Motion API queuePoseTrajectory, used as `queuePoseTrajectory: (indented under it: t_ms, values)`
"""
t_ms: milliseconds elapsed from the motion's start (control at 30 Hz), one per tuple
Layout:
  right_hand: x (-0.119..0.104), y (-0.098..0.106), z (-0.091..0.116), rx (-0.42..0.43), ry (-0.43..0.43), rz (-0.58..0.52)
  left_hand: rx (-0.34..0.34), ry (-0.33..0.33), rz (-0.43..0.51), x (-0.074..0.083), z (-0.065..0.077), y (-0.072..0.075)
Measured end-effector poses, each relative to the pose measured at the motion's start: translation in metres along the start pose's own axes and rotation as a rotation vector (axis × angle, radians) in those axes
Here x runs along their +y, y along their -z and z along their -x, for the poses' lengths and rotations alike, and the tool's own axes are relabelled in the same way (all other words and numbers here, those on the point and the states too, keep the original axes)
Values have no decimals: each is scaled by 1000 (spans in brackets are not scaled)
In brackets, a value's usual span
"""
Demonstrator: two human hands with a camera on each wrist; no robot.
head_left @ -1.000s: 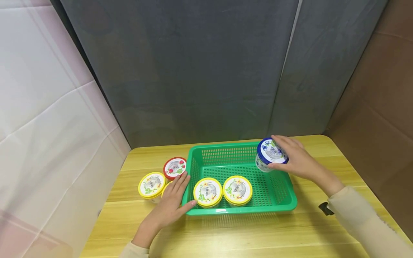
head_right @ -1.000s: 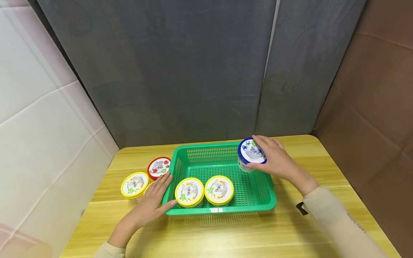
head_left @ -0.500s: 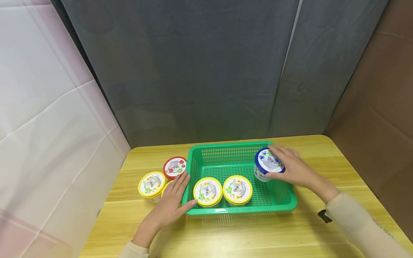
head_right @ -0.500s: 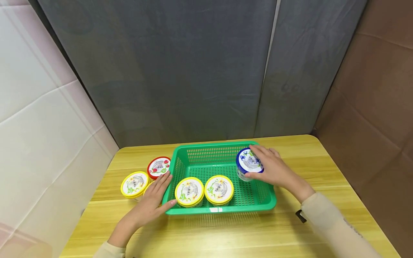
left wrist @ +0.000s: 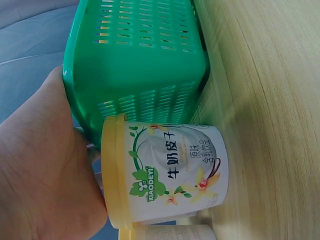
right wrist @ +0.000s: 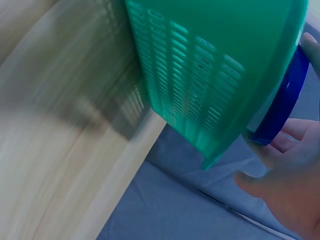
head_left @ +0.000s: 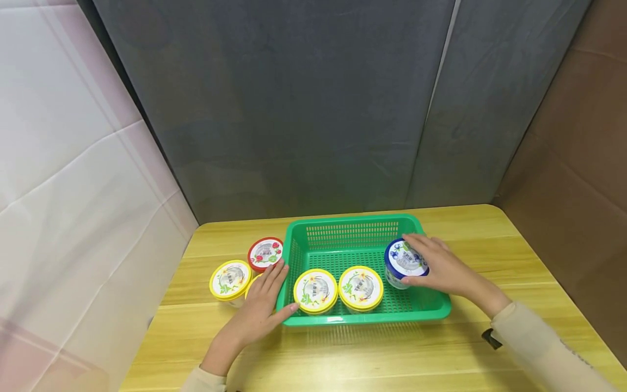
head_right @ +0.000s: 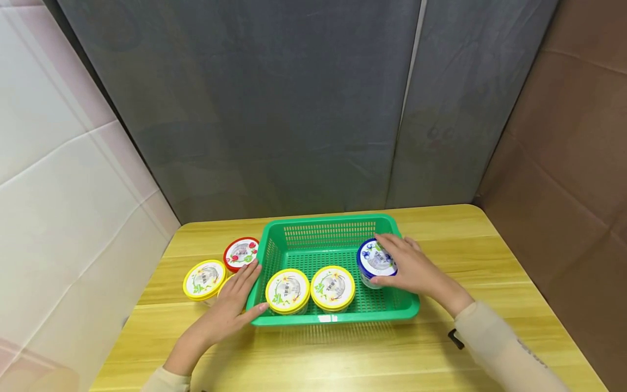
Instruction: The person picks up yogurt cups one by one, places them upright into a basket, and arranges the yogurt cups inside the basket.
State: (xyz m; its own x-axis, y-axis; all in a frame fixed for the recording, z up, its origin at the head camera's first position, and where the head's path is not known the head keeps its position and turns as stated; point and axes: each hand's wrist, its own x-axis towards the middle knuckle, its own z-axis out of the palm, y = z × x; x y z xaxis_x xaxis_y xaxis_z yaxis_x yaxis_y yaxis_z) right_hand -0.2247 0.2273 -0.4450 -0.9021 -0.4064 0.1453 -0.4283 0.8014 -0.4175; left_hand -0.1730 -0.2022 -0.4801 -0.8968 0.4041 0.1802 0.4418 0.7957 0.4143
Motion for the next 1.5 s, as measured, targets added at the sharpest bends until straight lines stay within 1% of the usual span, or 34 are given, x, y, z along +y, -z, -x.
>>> queuePoseTrajectory:
  t_ms: [333,633,1167,1500]
  values:
    - [-1,-10,6,-20,25,0,4,-10,-11,-2,-1,-1]
    - [-2,-16,7,-52,68,15,-1,2,1,-1,0,0]
    - [-5,-21,10,-78,96,65,-13,13,5,0,0,1]
    - [-5,-22,10,-99,101,67,-5,8,12,1,0,1]
